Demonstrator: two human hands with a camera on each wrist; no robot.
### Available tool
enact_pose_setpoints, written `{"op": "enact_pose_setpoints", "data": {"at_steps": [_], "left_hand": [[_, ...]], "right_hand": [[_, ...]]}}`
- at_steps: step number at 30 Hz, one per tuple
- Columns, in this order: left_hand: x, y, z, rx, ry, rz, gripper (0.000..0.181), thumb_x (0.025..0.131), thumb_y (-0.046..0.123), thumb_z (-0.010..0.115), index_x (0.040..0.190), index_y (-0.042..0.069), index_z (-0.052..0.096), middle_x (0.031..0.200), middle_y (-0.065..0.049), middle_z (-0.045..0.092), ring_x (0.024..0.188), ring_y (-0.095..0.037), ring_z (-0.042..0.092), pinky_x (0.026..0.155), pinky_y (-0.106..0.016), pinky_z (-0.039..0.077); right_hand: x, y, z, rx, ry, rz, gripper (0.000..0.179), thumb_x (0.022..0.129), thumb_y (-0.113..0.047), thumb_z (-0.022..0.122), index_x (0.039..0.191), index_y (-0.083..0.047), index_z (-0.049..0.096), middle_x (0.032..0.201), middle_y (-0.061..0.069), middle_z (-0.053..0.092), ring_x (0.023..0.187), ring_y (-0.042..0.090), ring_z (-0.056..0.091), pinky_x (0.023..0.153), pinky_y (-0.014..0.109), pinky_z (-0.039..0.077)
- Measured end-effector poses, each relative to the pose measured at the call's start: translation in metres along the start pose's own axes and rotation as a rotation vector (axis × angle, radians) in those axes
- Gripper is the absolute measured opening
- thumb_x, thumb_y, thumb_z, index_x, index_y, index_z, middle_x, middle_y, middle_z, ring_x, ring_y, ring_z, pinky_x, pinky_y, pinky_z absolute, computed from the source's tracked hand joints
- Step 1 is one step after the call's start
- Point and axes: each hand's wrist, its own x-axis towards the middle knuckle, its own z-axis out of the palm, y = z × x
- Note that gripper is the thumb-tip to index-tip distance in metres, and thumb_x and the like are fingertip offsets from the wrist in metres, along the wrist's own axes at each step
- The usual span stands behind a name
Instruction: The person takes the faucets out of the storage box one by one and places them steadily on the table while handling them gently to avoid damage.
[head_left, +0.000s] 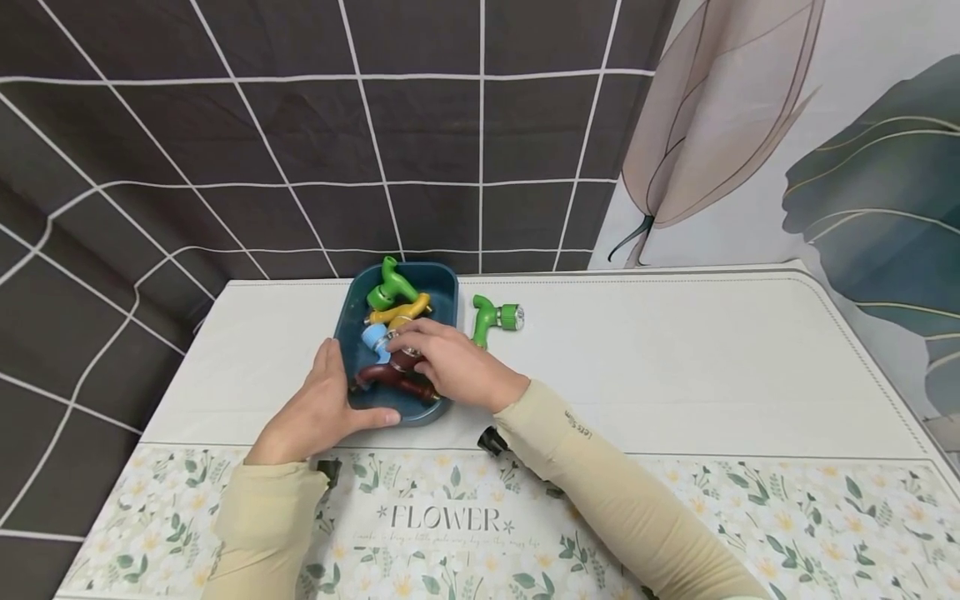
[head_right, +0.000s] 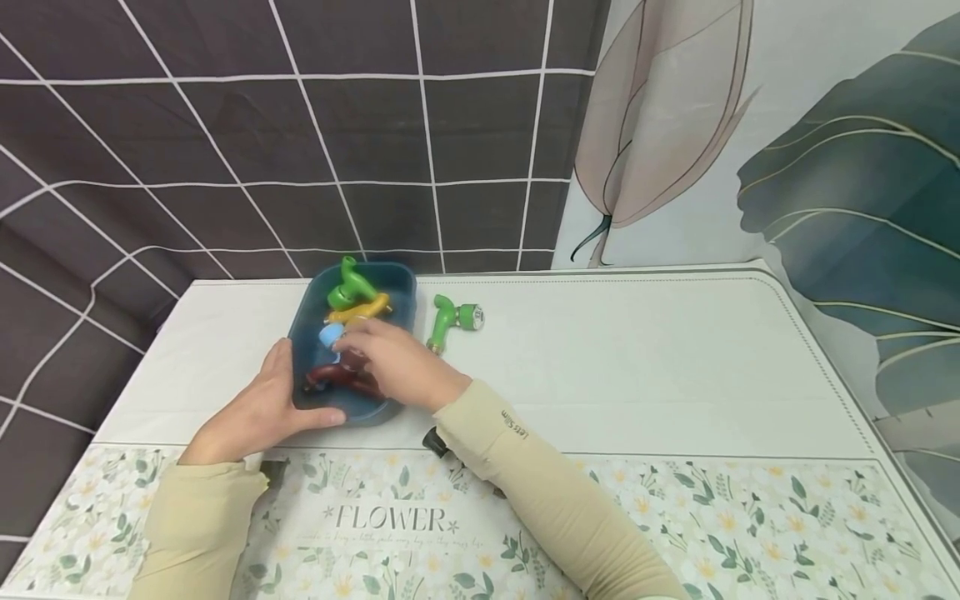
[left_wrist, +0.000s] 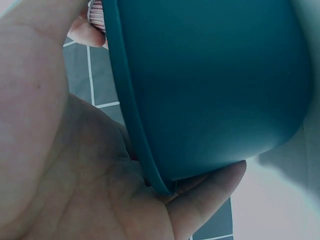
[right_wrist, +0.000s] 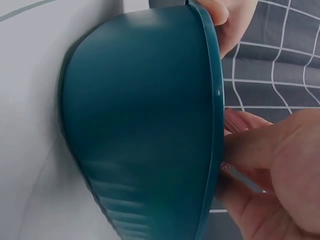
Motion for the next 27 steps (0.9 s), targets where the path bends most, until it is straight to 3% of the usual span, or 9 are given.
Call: {"op": "enact_pose_setpoints", "data": {"at_steps": [14,21,27], "left_hand": [[0.000,0.000,0.000,-0.003,-0.013,-0.023,0.138,0.079,0.057,0.080,0.152,-0.013,-0.014,0.160,-0.034,-0.003,0.145,-0.050,0.018,0.113,-0.061,0.028],[0.001,-0.001,0.000,-0.004,0.003,-0.013,0.137,0.078,0.056,0.081,0.153,-0.013,-0.012,0.156,-0.034,0.007,0.140,-0.047,0.027,0.110,-0.061,0.033],[0.000,0.001,0.000,0.007,-0.010,-0.032,0.138,0.079,0.057,0.081,0.152,-0.013,-0.013,0.159,-0.034,0.000,0.144,-0.049,0.021,0.112,-0.061,0.029]], "right_hand": [[-0.009,0.012,-0.007,0.018,0.175,-0.054,0.033,0.094,0.001,0.067,0.125,-0.009,0.065,0.131,0.005,0.059,0.122,0.017,0.056,0.101,0.025,0.046],[-0.015,0.015,-0.011,0.003,0.219,0.003,0.036,0.093,-0.004,0.070,0.128,-0.010,0.065,0.132,0.005,0.059,0.119,0.018,0.058,0.098,0.031,0.050],[-0.019,0.017,-0.014,0.006,0.264,0.008,0.038,0.092,-0.004,0.073,0.129,-0.008,0.065,0.131,0.007,0.061,0.121,0.021,0.058,0.101,0.035,0.048]]}}
